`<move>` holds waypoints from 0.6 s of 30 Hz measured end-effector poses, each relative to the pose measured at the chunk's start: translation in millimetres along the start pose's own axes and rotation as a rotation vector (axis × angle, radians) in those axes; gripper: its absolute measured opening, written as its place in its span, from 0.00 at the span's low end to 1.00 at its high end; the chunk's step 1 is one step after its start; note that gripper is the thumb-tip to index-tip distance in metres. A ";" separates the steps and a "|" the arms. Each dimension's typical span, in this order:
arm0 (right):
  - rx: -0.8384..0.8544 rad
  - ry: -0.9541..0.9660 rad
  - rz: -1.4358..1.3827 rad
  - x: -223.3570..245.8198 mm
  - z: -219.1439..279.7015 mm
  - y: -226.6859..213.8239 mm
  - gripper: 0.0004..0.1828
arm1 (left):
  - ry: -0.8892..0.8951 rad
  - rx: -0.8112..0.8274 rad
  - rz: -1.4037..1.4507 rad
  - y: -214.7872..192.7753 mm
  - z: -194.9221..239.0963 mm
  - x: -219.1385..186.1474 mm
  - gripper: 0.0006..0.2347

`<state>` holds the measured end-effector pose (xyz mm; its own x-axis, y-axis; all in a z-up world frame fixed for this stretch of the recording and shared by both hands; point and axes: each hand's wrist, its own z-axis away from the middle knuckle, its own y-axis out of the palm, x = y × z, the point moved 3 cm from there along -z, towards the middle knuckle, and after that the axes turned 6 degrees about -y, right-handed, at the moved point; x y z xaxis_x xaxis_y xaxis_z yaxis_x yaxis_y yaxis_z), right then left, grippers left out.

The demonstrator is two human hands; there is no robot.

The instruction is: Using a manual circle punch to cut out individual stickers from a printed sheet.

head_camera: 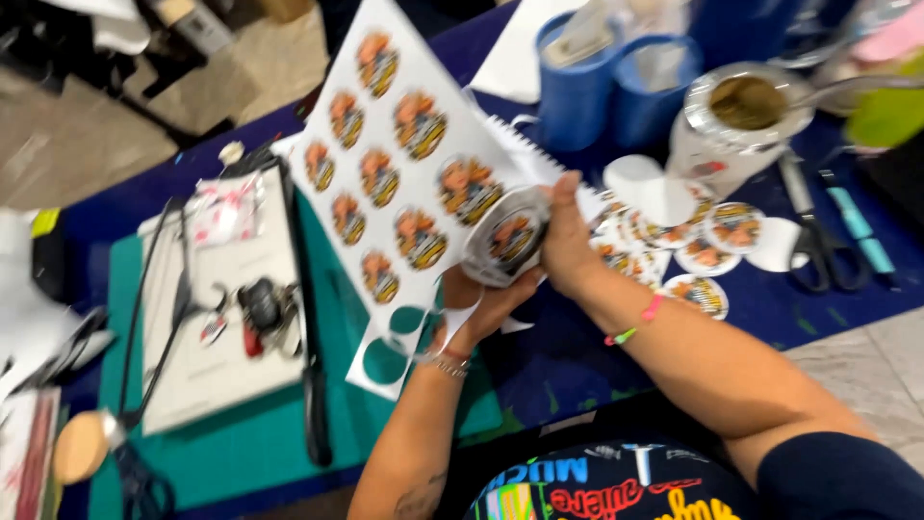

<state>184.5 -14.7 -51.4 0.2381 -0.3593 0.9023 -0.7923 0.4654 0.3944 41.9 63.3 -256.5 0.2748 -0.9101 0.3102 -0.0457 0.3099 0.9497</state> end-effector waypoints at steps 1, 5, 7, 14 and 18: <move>0.015 0.019 -0.011 11.0 3.7 7.3 0.45 | 0.026 -0.006 0.003 12.4 2.5 7.9 0.29; 0.035 -0.060 0.136 41.2 5.9 18.7 0.41 | 0.335 -0.089 -0.743 65.5 5.3 34.8 0.26; 0.051 -0.075 0.147 39.8 4.5 17.5 0.42 | 0.416 -0.126 -0.992 92.2 4.1 50.7 0.25; 0.068 -0.056 0.157 59.6 4.7 28.4 0.44 | 0.712 -0.270 -2.270 184.7 6.5 113.7 0.20; 0.081 -0.057 -0.044 48.0 -1.8 26.4 0.51 | 0.612 -0.199 -2.570 191.4 5.3 119.2 0.16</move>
<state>176.1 -18.2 2.6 0.2429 -0.4247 0.8721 -0.8253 0.3820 0.4159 60.8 12.6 -37.5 -0.2434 0.6326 -0.7352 0.5917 -0.5038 -0.6294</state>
